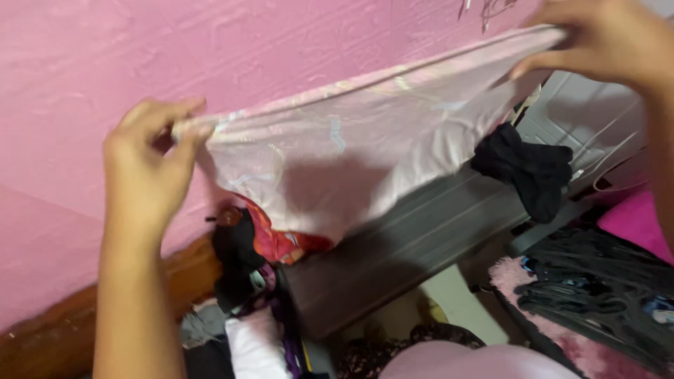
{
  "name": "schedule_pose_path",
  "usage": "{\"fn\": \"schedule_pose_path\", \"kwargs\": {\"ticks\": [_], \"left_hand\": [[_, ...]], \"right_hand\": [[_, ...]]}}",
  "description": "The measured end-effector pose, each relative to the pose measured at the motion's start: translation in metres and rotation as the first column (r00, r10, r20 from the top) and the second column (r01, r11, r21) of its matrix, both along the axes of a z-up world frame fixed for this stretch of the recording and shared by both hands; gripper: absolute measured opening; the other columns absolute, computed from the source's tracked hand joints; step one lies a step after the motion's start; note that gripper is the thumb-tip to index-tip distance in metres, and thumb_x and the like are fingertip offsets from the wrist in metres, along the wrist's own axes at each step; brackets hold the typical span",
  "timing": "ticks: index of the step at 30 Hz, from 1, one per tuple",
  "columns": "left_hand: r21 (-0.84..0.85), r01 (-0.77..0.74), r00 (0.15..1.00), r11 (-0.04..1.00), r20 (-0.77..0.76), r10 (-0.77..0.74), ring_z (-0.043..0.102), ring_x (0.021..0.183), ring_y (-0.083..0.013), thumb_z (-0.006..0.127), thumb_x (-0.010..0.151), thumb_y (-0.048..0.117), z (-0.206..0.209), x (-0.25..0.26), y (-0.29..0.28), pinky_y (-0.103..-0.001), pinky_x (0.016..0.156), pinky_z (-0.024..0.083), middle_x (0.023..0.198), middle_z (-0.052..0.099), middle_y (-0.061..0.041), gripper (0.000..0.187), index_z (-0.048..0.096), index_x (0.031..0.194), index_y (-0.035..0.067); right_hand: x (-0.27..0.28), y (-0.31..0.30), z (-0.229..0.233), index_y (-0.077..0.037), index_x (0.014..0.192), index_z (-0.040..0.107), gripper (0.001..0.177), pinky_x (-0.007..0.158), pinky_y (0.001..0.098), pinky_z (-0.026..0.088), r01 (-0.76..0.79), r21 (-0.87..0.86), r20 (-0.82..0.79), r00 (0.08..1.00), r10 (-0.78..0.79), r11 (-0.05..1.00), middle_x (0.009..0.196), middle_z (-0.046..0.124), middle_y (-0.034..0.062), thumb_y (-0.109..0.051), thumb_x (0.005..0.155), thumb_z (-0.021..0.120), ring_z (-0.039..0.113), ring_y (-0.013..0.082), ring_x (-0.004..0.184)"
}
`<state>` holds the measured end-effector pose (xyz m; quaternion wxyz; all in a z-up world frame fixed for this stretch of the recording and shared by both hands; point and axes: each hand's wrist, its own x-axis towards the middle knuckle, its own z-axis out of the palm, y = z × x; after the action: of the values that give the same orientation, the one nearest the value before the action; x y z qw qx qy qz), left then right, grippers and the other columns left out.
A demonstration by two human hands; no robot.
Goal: The person takes various items of clothing from a laundry basket and folds them one by one on a table, including a black top, a patterned cloth, a pink top, an orange towel, a white patterned garment, and a pink baby outfit, placing the folded items into stacks on a bed.
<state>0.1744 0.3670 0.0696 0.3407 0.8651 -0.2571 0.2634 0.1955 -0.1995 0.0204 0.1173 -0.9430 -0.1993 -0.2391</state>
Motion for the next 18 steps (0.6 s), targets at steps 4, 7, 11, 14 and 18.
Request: {"fn": "schedule_pose_path", "kwargs": {"ticks": [4, 7, 11, 14, 18], "left_hand": [[0.149, -0.104, 0.989, 0.983, -0.091, 0.118, 0.059, 0.073, -0.0235, 0.069, 0.090, 0.003, -0.054, -0.078, -0.014, -0.034, 0.066, 0.047, 0.080, 0.058, -0.013, 0.006, 0.066, 0.095, 0.000], [0.034, 0.217, 0.919, 0.976, -0.345, -0.192, 0.059, 0.066, -0.0186, 0.076, 0.079, 0.007, -0.136, -0.125, -0.023, -0.032, 0.061, 0.048, 0.070, 0.056, -0.006, 0.005, 0.072, 0.081, 0.008], [-0.394, 0.147, 0.750, 0.907, -0.553, -0.362, 0.059, 0.065, -0.0107, 0.084, 0.079, 0.001, -0.279, -0.172, -0.053, -0.026, 0.061, 0.046, 0.072, 0.061, -0.003, 0.014, 0.070, 0.080, 0.003], [-0.341, -0.045, 0.703, 0.939, -0.679, -0.213, 0.057, 0.065, -0.0126, 0.080, 0.079, -0.001, -0.345, -0.199, -0.070, -0.027, 0.062, 0.046, 0.070, 0.059, -0.005, 0.011, 0.070, 0.080, 0.002], [-0.235, -0.211, 0.592, 0.949, -0.803, -0.067, 0.056, 0.072, -0.0146, 0.077, 0.083, 0.000, -0.388, -0.207, -0.095, -0.027, 0.068, 0.048, 0.073, 0.058, -0.007, 0.012, 0.065, 0.082, -0.002]], "right_hand": [[-0.013, -0.116, -0.068, -0.006, 0.111, 0.069, 0.039, 0.074, 0.0370, 0.053, -0.118, -0.100, -0.106, 0.989, 0.107, 0.988, 0.094, 0.068, 0.0111, -0.010, 0.072, 0.072, 0.069, 0.0275, 0.086], [-0.057, -0.189, -0.164, -0.012, 0.103, 0.077, 0.054, 0.086, 0.0419, 0.053, -0.092, -0.065, -0.401, 0.914, 0.058, 0.994, 0.095, 0.075, 0.0057, 0.006, 0.053, 0.074, 0.070, 0.0263, 0.100], [-0.122, -0.218, -0.262, -0.010, 0.103, 0.078, 0.055, 0.088, 0.0374, 0.059, 0.139, 0.206, -0.495, 0.869, -0.019, 0.969, 0.121, 0.071, 0.0152, 0.014, 0.055, 0.066, 0.071, 0.0277, 0.109], [-0.125, -0.203, -0.295, -0.003, 0.103, 0.075, 0.044, 0.083, 0.0351, 0.058, 0.090, 0.289, -0.735, 0.659, 0.161, 0.953, 0.108, 0.071, 0.0104, 0.009, 0.060, 0.075, 0.071, 0.0243, 0.100], [-0.101, -0.181, -0.335, 0.000, 0.100, 0.074, 0.034, 0.079, 0.0328, 0.058, 0.125, 0.193, -0.881, 0.459, 0.116, 0.973, 0.092, 0.076, 0.0092, 0.005, 0.067, 0.073, 0.073, 0.0200, 0.086]]}}
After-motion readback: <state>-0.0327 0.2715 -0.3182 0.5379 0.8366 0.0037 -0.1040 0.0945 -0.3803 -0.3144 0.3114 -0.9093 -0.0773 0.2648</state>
